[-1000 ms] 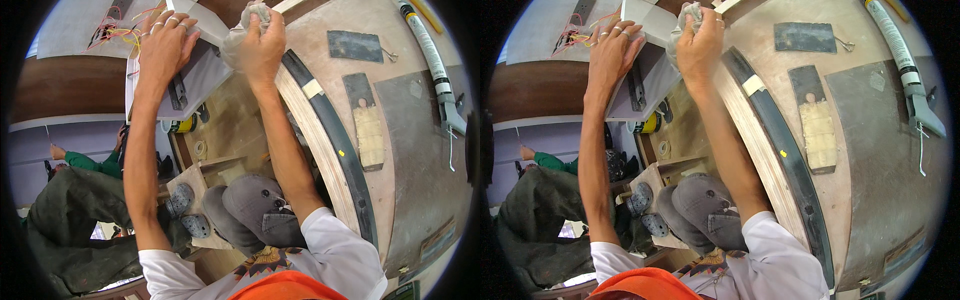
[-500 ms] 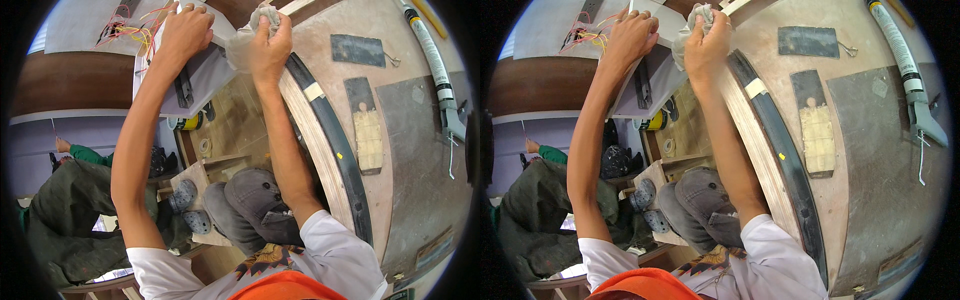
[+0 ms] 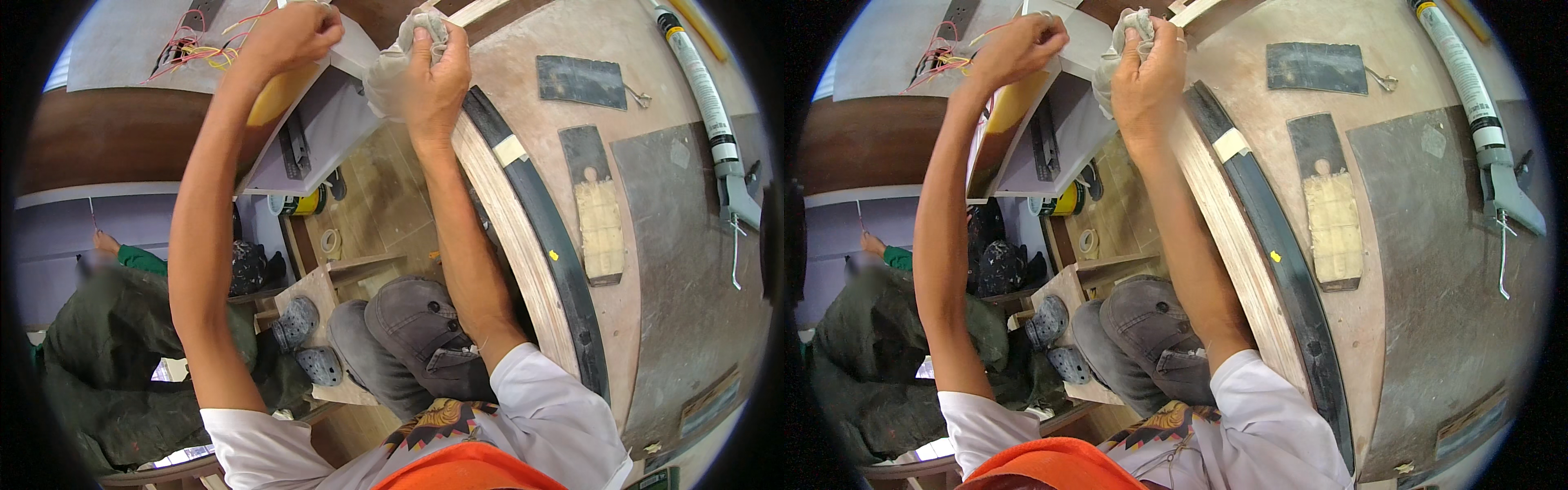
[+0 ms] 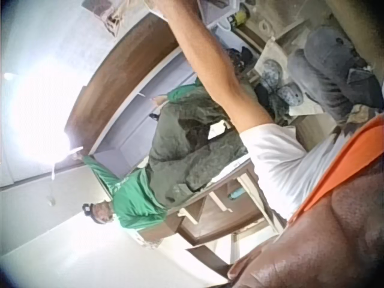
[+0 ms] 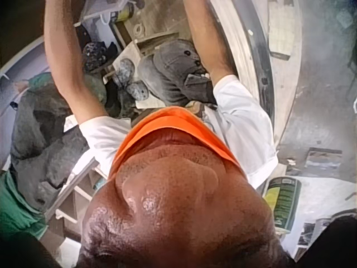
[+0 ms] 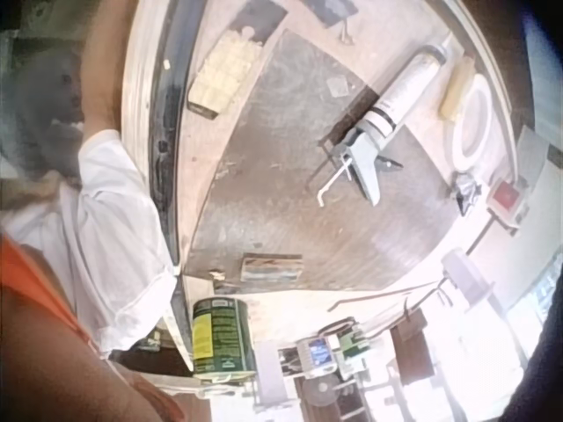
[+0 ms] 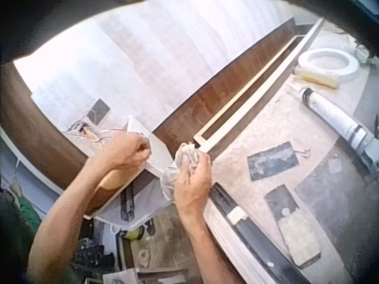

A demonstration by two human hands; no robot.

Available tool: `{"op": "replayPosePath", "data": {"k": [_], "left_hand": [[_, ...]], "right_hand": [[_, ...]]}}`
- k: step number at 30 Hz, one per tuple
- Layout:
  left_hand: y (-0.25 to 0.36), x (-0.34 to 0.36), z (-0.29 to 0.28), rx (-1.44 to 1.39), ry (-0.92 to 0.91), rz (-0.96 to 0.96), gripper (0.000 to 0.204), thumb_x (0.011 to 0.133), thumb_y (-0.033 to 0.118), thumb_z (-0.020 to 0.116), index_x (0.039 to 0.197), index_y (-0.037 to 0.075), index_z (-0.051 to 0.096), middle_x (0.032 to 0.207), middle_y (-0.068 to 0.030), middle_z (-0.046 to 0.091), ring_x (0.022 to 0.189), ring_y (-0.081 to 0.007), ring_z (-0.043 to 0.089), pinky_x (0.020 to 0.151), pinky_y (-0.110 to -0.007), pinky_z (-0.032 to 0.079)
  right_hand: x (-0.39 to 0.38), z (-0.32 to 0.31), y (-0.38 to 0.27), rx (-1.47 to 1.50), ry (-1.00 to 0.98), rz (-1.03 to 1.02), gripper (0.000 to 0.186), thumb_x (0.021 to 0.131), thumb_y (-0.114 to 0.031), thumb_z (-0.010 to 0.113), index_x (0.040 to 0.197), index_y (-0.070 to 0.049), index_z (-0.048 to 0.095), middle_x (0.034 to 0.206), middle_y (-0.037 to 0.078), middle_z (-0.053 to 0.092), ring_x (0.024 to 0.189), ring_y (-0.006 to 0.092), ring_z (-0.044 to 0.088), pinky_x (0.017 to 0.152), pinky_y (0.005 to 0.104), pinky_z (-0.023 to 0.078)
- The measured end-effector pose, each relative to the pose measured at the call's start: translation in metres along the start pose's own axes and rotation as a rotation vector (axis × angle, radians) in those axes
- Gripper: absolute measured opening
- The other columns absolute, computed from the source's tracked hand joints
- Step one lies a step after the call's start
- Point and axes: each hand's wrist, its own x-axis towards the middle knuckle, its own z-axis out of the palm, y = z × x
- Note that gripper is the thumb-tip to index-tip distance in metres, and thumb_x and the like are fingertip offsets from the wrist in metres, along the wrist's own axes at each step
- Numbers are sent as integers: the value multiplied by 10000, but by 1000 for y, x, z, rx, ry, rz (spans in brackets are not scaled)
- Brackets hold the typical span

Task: The person kneels on the floor and wipes the edge of a wooden cabinet with a cloth. They then measure and cut a strip of white edge banding with scissors and apply it to the cabinet edge, pressing it into place.

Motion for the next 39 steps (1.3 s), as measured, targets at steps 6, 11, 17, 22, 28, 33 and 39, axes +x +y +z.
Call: {"op": "replayPosePath", "data": {"k": [6,11,17,22,28,33,39], "left_hand": [[-29,-30,-1,-134,187,177,350,1048,328,563,1179,41,715,1138,-143,723,1091,-315,660,976,-376,481],[-29,-32,30,-488,354,47,399,1080,356,514,1284,55,677,1265,-150,692,1178,-282,631,1048,-372,437],[-23,-40,32,-687,254,-183,543,1116,461,337,1353,87,651,1307,-144,670,1232,-275,591,1092,-365,400],[-18,-36,27,-732,298,-187,620,1115,497,266,1383,73,630,1383,-170,610,1337,-273,507,1178,-364,301],[-18,-40,30,-861,312,-200,639,1100,529,278,1403,85,623,1433,-150,572,1380,-263,465,1206,-369,267],[-20,-34,26,-971,319,-217,667,1088,560,282,1418,80,606,1433,-136,571,1396,-261,453,1221,-383,249],[-19,-40,34,-997,411,-197,662,1093,540,261,1444,72,571,1482,-143,520,1427,-277,435,1240,-402,233]], "right_hand": [[2,8,3,-247,-175,-213,205,933,-146,653,1088,-12,646,1031,178,655,1003,382,611,862,478,478],[-12,48,27,-338,-285,-344,190,890,-96,669,1061,-14,682,983,177,674,937,392,621,816,483,485],[-30,50,37,-316,-285,-253,187,878,-51,639,1054,4,674,1001,191,669,942,407,615,824,491,492],[-18,50,26,-383,-313,-329,199,870,-37,612,1052,-5,687,988,177,683,956,397,622,825,476,500],[-14,28,22,-759,-487,-322,225,851,-82,612,1033,-29,735,962,169,715,960,374,642,840,482,498],[4,47,26,-598,-442,-342,199,875,-72,596,1001,-24,742,951,167,718,955,367,647,839,482,492],[-7,31,22,-785,-519,-332,200,887,-83,592,1009,-38,744,955,148,706,956,356,631,840,480,483]]}}
